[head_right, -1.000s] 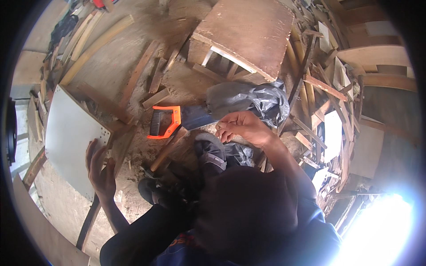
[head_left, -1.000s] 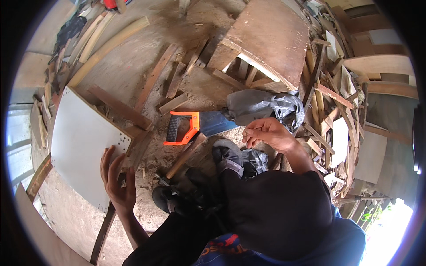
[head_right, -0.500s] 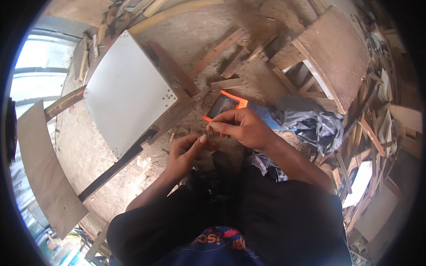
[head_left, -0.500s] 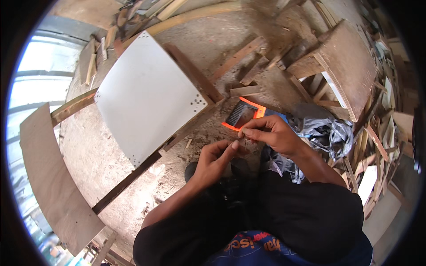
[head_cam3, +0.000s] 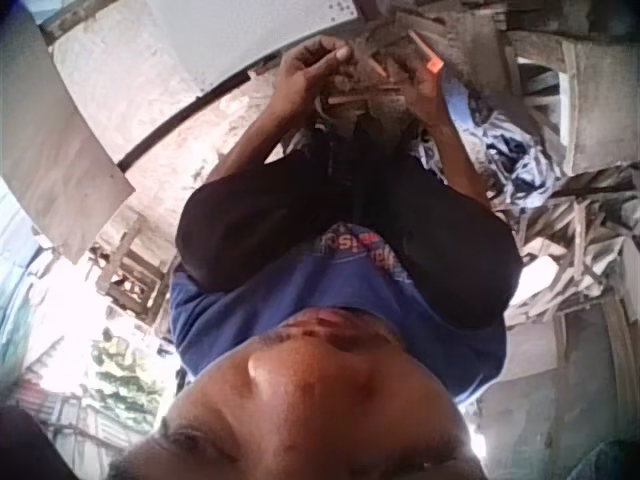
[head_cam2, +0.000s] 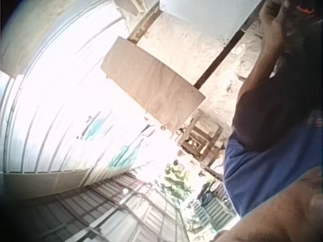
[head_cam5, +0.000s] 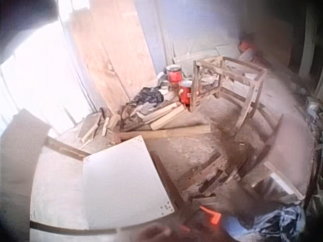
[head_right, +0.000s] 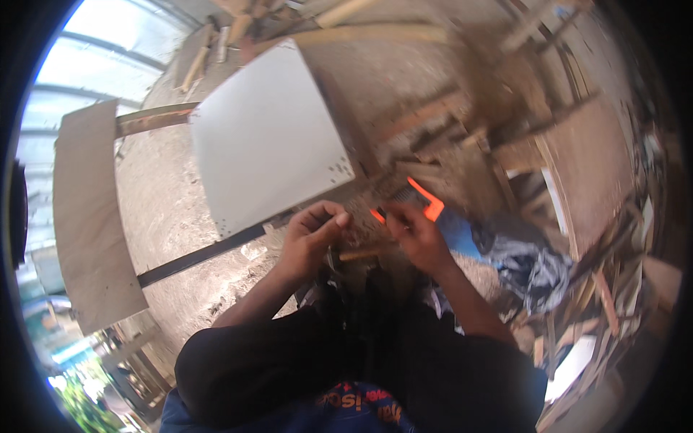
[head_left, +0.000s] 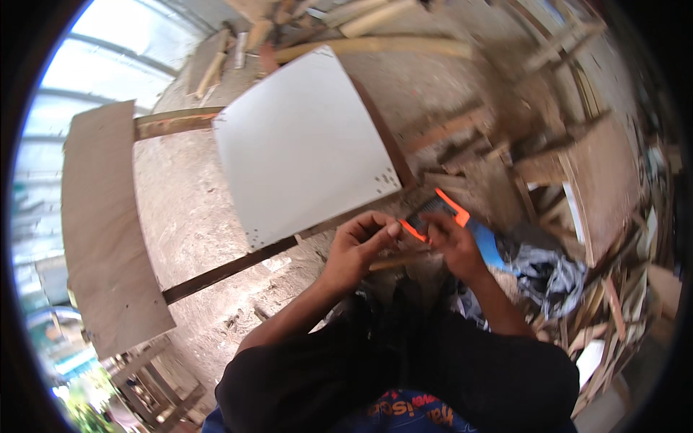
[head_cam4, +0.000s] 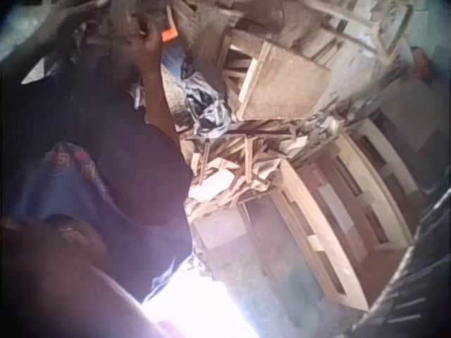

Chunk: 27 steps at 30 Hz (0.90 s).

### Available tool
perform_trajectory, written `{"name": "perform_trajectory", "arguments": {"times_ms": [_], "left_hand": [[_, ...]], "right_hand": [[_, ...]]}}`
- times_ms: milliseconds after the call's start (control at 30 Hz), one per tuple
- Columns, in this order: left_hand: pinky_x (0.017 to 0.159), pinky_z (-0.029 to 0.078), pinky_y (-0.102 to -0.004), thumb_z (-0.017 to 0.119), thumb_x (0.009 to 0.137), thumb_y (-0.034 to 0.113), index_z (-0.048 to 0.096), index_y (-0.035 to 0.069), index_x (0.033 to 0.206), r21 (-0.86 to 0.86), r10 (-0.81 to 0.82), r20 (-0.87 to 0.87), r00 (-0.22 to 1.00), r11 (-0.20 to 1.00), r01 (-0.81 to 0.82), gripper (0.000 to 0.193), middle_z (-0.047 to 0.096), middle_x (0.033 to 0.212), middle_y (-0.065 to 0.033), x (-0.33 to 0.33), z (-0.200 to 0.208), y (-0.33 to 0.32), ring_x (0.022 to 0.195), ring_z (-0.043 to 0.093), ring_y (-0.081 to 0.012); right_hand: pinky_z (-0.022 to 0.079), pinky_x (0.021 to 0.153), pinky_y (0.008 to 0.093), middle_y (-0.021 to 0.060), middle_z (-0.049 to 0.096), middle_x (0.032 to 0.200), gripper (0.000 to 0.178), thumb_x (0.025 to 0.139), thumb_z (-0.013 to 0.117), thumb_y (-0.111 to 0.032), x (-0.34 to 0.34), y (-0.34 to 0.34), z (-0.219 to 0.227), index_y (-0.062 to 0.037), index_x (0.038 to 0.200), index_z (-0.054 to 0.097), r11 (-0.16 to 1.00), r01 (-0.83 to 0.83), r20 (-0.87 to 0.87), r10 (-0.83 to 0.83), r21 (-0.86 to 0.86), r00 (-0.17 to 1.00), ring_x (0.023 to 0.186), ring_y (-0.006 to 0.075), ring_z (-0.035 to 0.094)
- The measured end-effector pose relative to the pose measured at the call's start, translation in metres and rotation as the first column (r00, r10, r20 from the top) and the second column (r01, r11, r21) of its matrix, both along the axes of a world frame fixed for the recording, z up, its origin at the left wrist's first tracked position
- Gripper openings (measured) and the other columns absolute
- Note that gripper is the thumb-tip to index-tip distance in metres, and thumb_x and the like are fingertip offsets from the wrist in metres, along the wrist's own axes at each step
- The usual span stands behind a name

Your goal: The person assembles a wooden chair by hammering nails into a white panel and attaching it to a wooden frame. They repeatedly pick up nails, position the panel, and strike the nails with a hammer.

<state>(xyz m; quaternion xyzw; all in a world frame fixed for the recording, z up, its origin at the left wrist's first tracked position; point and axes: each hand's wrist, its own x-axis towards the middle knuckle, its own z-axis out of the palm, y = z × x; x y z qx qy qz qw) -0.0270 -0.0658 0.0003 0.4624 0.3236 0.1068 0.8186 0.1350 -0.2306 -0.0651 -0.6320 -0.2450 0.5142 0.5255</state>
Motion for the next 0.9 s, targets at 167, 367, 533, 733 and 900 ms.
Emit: {"name": "perform_trajectory", "arguments": {"times_ms": [167,367,533,733,900], "left_hand": [[0.078,0.056,-0.0311,0.068,0.094,0.011,0.064,-0.006,0.121,0.541,0.269,0.152,0.951,0.782,-0.308,0.032,0.068,0.093,-0.0090,-0.006,0.043,0.070,0.085,0.065,-0.0141],[0.083,0.051,-0.0287,0.067,0.096,0.014,0.065,0.002,0.106,0.550,0.494,0.188,0.849,0.663,-0.508,0.016,0.069,0.095,-0.0058,-0.034,0.040,0.131,0.090,0.064,-0.0128],[0.079,0.052,-0.0248,0.067,0.095,0.007,0.064,0.001,0.105,0.789,0.527,0.066,0.847,0.493,-0.367,0.012,0.071,0.097,-0.0054,-0.031,0.000,0.124,0.087,0.066,-0.0115],[0.077,0.052,-0.0248,0.067,0.095,0.007,0.064,0.001,0.104,0.695,0.650,0.032,0.759,0.532,-0.484,0.011,0.070,0.095,-0.0060,-0.050,0.002,0.118,0.085,0.065,-0.0112],[0.076,0.052,-0.0247,0.067,0.096,0.009,0.063,0.000,0.103,0.667,0.707,0.131,0.695,0.456,-0.590,0.012,0.071,0.091,-0.0059,-0.035,-0.004,0.116,0.084,0.066,-0.0098]], "right_hand": [[0.044,0.099,0.0481,0.0137,0.059,0.122,0.051,0.081,0.077,-0.034,-0.017,-0.028,-0.058,-0.0097,0.125,0.064,0.928,-0.337,0.843,0.304,-0.157,0.444,0.115,0.0343,0.056],[0.041,0.095,0.0515,0.0114,0.059,0.114,0.040,0.080,0.075,-0.029,-0.037,-0.030,-0.083,-0.0080,0.113,0.065,0.897,-0.345,0.917,0.354,-0.277,0.185,0.118,0.0335,0.051],[0.043,0.090,0.0491,0.0086,0.061,0.106,0.033,0.081,0.074,-0.026,-0.028,-0.027,-0.075,-0.0081,0.107,0.065,0.864,-0.384,0.920,0.384,-0.325,0.085,0.106,0.0298,0.058],[0.051,0.069,0.0454,0.0138,0.063,0.089,0.025,0.086,0.070,-0.021,0.037,-0.039,-0.003,-0.0059,0.104,0.061,0.778,-0.596,0.851,0.439,-0.199,0.289,0.083,0.0351,0.065],[0.053,0.065,0.0482,0.0208,0.066,0.083,0.034,0.095,0.062,-0.026,0.050,-0.052,0.053,-0.0008,0.116,0.052,0.877,-0.469,0.711,0.396,-0.105,0.581,0.075,0.0426,0.067]]}}
